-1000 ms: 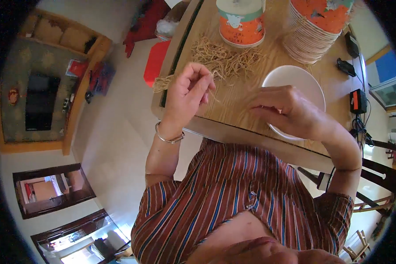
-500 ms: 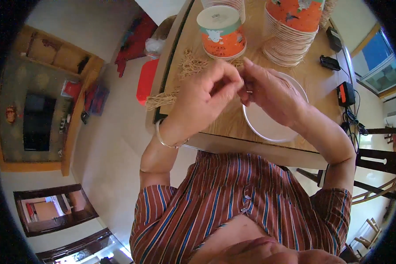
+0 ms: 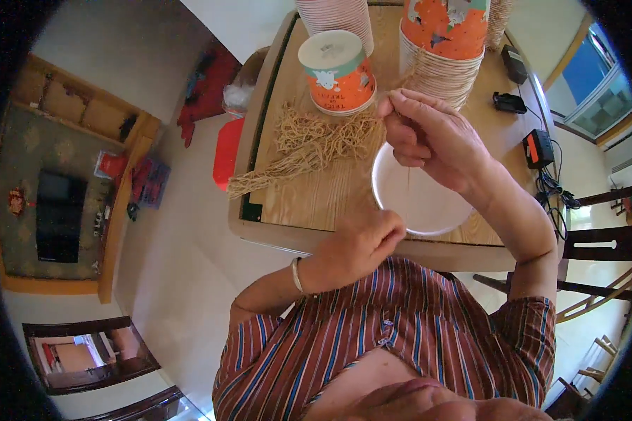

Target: The person is threading twine through pre-drilled holes in paper bowls to assemble them.

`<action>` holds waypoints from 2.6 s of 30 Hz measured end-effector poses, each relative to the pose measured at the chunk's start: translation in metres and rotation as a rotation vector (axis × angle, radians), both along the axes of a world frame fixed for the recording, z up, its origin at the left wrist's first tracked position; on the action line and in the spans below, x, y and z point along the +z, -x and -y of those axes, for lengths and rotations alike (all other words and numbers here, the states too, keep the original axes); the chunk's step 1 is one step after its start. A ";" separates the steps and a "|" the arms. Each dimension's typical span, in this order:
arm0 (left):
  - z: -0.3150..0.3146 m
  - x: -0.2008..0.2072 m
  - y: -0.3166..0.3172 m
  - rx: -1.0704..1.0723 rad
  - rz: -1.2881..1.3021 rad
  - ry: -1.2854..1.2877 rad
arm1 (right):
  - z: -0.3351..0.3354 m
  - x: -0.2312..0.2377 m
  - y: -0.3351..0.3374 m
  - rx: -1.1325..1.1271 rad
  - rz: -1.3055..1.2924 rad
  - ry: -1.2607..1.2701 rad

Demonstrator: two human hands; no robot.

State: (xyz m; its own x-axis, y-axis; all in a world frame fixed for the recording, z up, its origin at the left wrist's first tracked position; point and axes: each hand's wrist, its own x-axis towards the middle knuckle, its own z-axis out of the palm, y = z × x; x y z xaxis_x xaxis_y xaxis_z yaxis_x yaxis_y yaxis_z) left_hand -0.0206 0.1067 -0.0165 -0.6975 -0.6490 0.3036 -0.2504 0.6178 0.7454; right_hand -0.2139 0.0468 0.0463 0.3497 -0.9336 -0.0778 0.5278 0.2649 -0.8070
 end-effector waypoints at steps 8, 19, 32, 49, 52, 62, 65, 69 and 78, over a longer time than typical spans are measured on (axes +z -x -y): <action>-0.018 -0.013 0.011 -0.335 0.043 -0.308 | 0.000 -0.005 0.008 -0.007 -0.037 0.021; -0.022 -0.036 0.022 -0.499 0.118 -0.162 | 0.005 -0.013 0.013 -0.016 -0.061 0.070; 0.043 0.058 -0.002 0.256 -0.287 -0.405 | -0.019 -0.008 0.014 -0.036 -0.343 0.351; 0.073 0.048 0.009 -0.057 -0.236 -0.418 | -0.021 -0.026 0.010 -0.273 -1.032 1.286; 0.076 0.047 0.010 -0.064 -0.237 -0.426 | -0.022 -0.025 0.010 -0.255 -1.025 1.241; 0.081 0.046 0.010 -0.042 -0.296 -0.418 | -0.032 -0.016 0.015 -0.198 -0.984 0.772; 0.083 0.043 0.008 -0.054 -0.280 -0.409 | -0.026 -0.028 0.015 -0.313 -1.015 0.972; 0.084 0.042 0.012 -0.055 -0.253 -0.395 | -0.026 -0.028 0.018 -0.353 -1.038 1.018; 0.085 0.038 0.011 -0.002 -0.253 -0.343 | -0.022 -0.043 0.016 -0.254 -0.821 0.652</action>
State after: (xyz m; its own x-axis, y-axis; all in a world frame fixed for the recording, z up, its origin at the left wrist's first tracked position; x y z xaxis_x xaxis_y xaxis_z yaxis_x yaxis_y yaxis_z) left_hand -0.0312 0.0218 0.0211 -0.6304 -0.7408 0.2321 -0.0320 0.3236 0.9456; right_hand -0.2300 0.0690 0.0030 0.2074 -0.9179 0.3382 -0.2599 -0.3850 -0.8856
